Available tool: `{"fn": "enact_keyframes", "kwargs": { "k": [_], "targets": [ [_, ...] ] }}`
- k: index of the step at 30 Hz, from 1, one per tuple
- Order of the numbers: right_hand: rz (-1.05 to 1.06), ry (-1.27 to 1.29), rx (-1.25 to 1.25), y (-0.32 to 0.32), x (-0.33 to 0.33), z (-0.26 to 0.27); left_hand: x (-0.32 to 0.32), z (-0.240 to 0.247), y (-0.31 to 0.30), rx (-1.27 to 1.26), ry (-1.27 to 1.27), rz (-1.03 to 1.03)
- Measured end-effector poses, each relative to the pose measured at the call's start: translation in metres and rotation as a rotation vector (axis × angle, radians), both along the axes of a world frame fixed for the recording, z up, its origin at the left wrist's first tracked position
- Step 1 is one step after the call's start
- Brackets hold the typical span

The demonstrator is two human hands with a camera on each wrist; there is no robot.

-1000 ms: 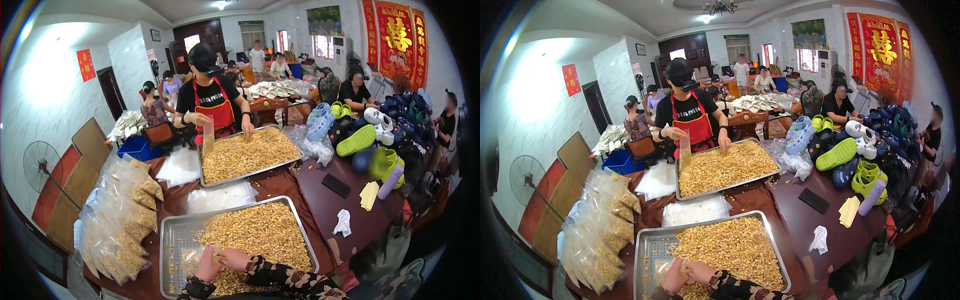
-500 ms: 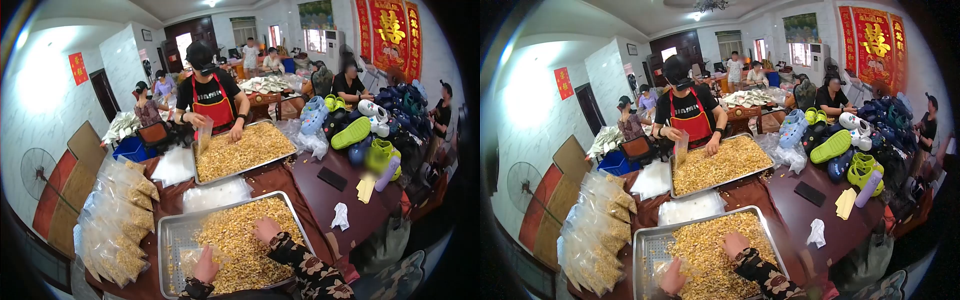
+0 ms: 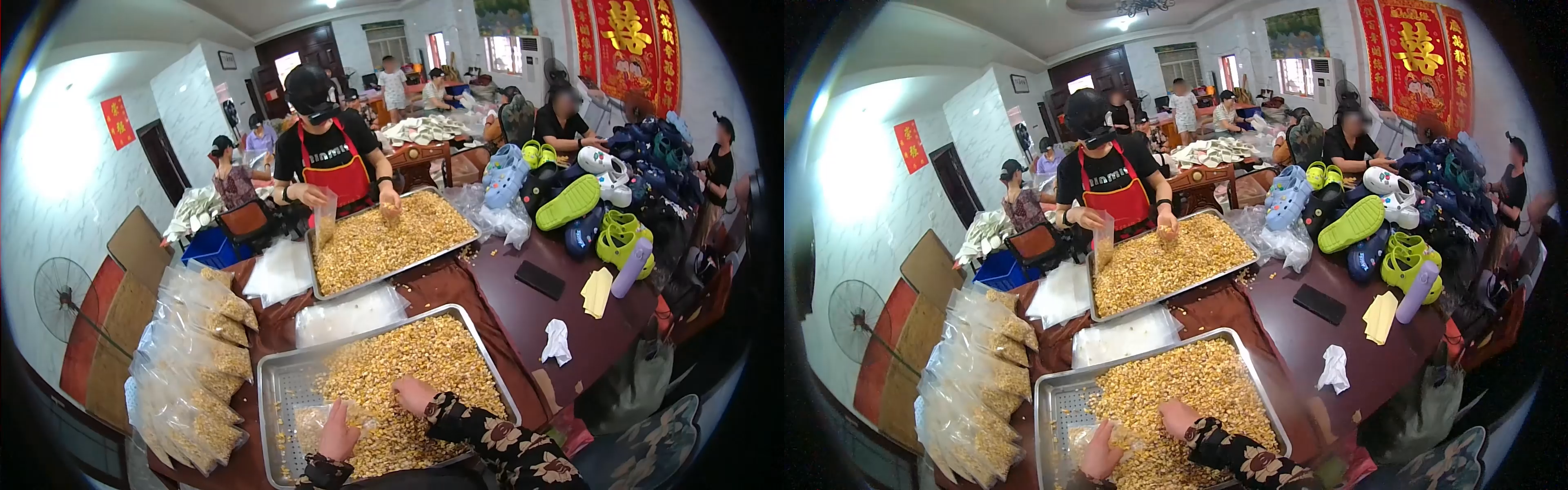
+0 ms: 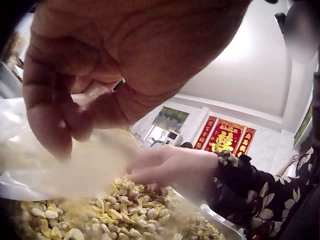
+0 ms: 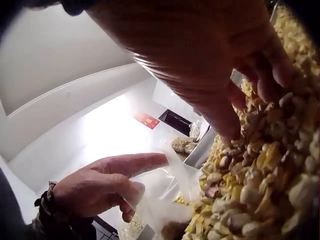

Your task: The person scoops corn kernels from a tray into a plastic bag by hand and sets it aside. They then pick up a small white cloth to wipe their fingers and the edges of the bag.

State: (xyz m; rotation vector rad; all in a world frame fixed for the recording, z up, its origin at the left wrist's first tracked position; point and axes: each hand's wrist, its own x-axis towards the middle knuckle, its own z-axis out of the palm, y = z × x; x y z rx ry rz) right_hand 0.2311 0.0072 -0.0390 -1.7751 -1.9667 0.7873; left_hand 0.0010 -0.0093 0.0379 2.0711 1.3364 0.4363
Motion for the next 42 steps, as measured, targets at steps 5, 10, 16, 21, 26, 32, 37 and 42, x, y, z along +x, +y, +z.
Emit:
{"fn": "enact_keyframes", "kwargs": {
  "k": [5, 10, 16, 21, 26, 32, 37, 42],
  "targets": [
    [-0.004, 0.186, 0.043, -0.001, -0.001, 0.028, -0.001, -0.004, 0.001, 0.028, 0.009, -0.029],
    [0.164, 0.518, 0.051, -0.002, -0.044, 0.052, -0.003, -0.012, 0.003, -0.103, -0.107, 0.027],
    [0.269, 0.340, 0.022, -0.009, -0.070, 0.063, -0.003, -0.002, 0.003, -0.054, -0.061, 0.026],
    [0.018, 0.195, 0.205, 0.005, -0.022, 0.035, -0.006, -0.015, 0.002, -0.117, -0.148, 0.063],
    [-0.158, -0.227, 0.049, -0.005, 0.023, 0.051, -0.005, -0.018, 0.003, -0.125, -0.152, 0.064],
    [0.019, -0.128, 0.036, -0.027, 0.001, 0.042, -0.004, -0.015, 0.004, 0.026, 0.001, -0.012],
    [-0.002, 0.086, 0.057, -0.018, -0.008, 0.017, -0.004, -0.010, 0.003, -0.039, -0.084, 0.028],
    [-0.041, 0.231, -0.016, -0.004, -0.004, 0.025, -0.012, -0.032, 0.006, 0.030, -0.078, 0.008]
  ]
}}
